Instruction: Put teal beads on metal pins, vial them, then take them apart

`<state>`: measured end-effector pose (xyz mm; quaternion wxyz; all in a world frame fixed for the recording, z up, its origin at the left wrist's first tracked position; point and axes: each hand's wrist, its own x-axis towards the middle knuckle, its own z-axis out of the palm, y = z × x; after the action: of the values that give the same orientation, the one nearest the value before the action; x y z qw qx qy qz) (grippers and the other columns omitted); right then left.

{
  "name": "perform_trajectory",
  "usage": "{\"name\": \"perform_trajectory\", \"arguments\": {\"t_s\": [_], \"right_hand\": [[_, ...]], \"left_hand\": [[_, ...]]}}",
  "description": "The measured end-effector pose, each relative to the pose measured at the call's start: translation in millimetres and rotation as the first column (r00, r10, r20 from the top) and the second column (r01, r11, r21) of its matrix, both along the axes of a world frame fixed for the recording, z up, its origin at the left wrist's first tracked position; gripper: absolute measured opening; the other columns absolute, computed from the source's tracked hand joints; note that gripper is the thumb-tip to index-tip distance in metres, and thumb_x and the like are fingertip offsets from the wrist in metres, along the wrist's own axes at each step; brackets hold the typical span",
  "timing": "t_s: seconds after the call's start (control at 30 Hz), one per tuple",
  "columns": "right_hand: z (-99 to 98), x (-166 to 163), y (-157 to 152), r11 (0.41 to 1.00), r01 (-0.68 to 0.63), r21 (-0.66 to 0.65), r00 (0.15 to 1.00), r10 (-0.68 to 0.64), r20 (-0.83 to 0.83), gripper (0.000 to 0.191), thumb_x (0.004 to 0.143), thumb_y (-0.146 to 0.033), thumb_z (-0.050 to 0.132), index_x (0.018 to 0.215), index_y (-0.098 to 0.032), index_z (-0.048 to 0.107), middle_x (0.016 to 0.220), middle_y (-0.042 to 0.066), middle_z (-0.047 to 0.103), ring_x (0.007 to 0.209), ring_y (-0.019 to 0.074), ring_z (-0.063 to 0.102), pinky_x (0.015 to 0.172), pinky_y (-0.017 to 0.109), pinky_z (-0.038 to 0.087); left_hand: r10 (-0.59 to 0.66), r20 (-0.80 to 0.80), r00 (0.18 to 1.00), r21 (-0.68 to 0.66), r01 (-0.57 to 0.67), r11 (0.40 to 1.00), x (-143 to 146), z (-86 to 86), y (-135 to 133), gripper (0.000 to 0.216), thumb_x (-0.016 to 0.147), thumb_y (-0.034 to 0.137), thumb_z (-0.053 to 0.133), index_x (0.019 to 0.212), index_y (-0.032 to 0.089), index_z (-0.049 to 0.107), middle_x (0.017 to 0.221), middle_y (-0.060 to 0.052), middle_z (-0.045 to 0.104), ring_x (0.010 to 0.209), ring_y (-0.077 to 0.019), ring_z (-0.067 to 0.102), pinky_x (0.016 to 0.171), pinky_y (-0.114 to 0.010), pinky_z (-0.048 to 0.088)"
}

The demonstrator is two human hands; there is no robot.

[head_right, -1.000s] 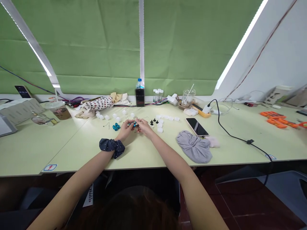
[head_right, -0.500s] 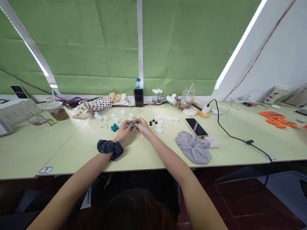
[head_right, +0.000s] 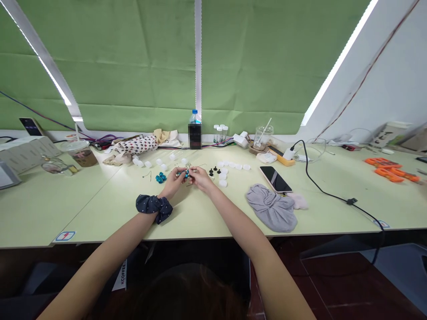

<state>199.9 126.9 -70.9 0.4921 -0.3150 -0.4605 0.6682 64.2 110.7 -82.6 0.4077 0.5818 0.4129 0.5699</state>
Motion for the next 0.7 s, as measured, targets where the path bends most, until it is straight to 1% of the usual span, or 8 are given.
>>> {"name": "perform_trajectory", "arguments": {"t_s": [0.13, 0.23, 0.33, 0.4, 0.47, 0.53, 0.6, 0.7], "right_hand": [[0.7, -1.4, -3.9, 0.992, -0.006, 0.126, 0.998, -0.001, 0.06, 0.033, 0.062, -0.019, 0.073, 0.088, -0.019, 0.053, 0.07, -0.004, 0.056, 0.053, 0.0075, 0.053, 0.052, 0.023, 0.045], [0.4, -2.6, -3.4, 0.997, -0.015, 0.075, 0.999, 0.012, 0.041, 0.033, 0.065, -0.025, 0.073, 0.089, -0.019, 0.051, 0.071, -0.003, 0.057, 0.055, 0.0089, 0.055, 0.052, 0.023, 0.045], [-2.0, -3.2, 0.1, 1.0, 0.01, -0.007, 0.998, -0.009, 0.061, 0.031, 0.069, -0.035, 0.07, 0.085, -0.018, 0.05, 0.061, -0.004, 0.054, 0.046, 0.0081, 0.049, 0.043, 0.021, 0.037], [-2.6, -2.3, 1.6, 0.999, 0.03, 0.018, 0.997, -0.031, 0.074, 0.032, 0.065, -0.033, 0.073, 0.082, -0.018, 0.051, 0.059, -0.005, 0.053, 0.044, 0.0069, 0.047, 0.042, 0.02, 0.034], [-1.6, -0.9, 1.3, 0.996, 0.033, 0.082, 0.997, -0.039, 0.071, 0.036, 0.059, -0.028, 0.077, 0.083, -0.017, 0.053, 0.063, -0.005, 0.055, 0.049, 0.0068, 0.049, 0.046, 0.02, 0.037], [0.4, 0.2, 0.0, 0.994, 0.023, 0.111, 0.998, -0.03, 0.058, 0.039, 0.056, -0.028, 0.079, 0.084, -0.018, 0.054, 0.068, -0.004, 0.056, 0.054, 0.0074, 0.052, 0.05, 0.021, 0.041], [1.9, 0.5, -1.1, 0.997, 0.012, 0.077, 0.999, -0.015, 0.044, 0.038, 0.059, -0.034, 0.078, 0.085, -0.018, 0.054, 0.069, -0.003, 0.055, 0.053, 0.0074, 0.051, 0.049, 0.022, 0.04], [2.3, 0.4, -1.1, 1.0, 0.011, 0.018, 1.0, -0.011, 0.021, 0.039, 0.061, -0.042, 0.075, 0.083, -0.018, 0.052, 0.065, -0.004, 0.053, 0.046, 0.0061, 0.045, 0.042, 0.02, 0.033]], "left_hand": [[0.005, -0.004, 1.0, -0.012, -0.005, 1.0, 0.0, 2.8, -1.7, 0.019, 0.083, 0.029, 0.056, 0.096, 0.016, 0.057, 0.088, -0.005, 0.062, 0.061, -0.0088, 0.055, 0.059, -0.024, 0.048], [0.025, -0.008, 1.0, -0.019, -0.025, 1.0, -0.6, 3.5, -1.5, 0.019, 0.083, 0.03, 0.056, 0.095, 0.016, 0.057, 0.085, -0.004, 0.061, 0.057, -0.0074, 0.052, 0.057, -0.023, 0.046], [0.021, -0.032, 0.999, -0.012, -0.022, 1.0, -0.9, 2.2, -0.8, 0.019, 0.083, 0.03, 0.055, 0.096, 0.015, 0.056, 0.086, -0.003, 0.06, 0.056, -0.0064, 0.052, 0.056, -0.021, 0.045], [0.006, -0.045, 0.999, -0.009, -0.006, 1.0, -1.0, 1.1, -0.2, 0.021, 0.084, 0.031, 0.054, 0.098, 0.015, 0.056, 0.084, -0.003, 0.06, 0.056, -0.0065, 0.052, 0.056, -0.021, 0.045], [-0.004, -0.05, 0.999, 0.001, 0.004, 1.0, -1.1, 0.4, 0.3, 0.023, 0.084, 0.032, 0.054, 0.098, 0.015, 0.055, 0.082, -0.003, 0.06, 0.056, -0.0069, 0.052, 0.055, -0.022, 0.045], [-0.002, -0.051, 0.999, 0.013, 0.003, 1.0, -1.2, 0.5, 0.5, 0.024, 0.084, 0.034, 0.053, 0.098, 0.015, 0.055, 0.078, -0.002, 0.059, 0.055, -0.007, 0.051, 0.054, -0.021, 0.044], [0.011, -0.063, 0.998, 0.02, -0.01, 1.0, -1.1, 1.0, 0.1, 0.024, 0.085, 0.035, 0.053, 0.097, 0.015, 0.055, 0.075, -0.002, 0.058, 0.053, -0.0069, 0.05, 0.051, -0.021, 0.042], [0.021, -0.102, 0.995, 0.033, -0.018, 0.999, -1.0, 0.9, -0.5, 0.025, 0.086, 0.037, 0.051, 0.098, 0.015, 0.054, 0.068, 0.0, 0.055, 0.05, -0.007, 0.048, 0.048, -0.02, 0.039]]}}
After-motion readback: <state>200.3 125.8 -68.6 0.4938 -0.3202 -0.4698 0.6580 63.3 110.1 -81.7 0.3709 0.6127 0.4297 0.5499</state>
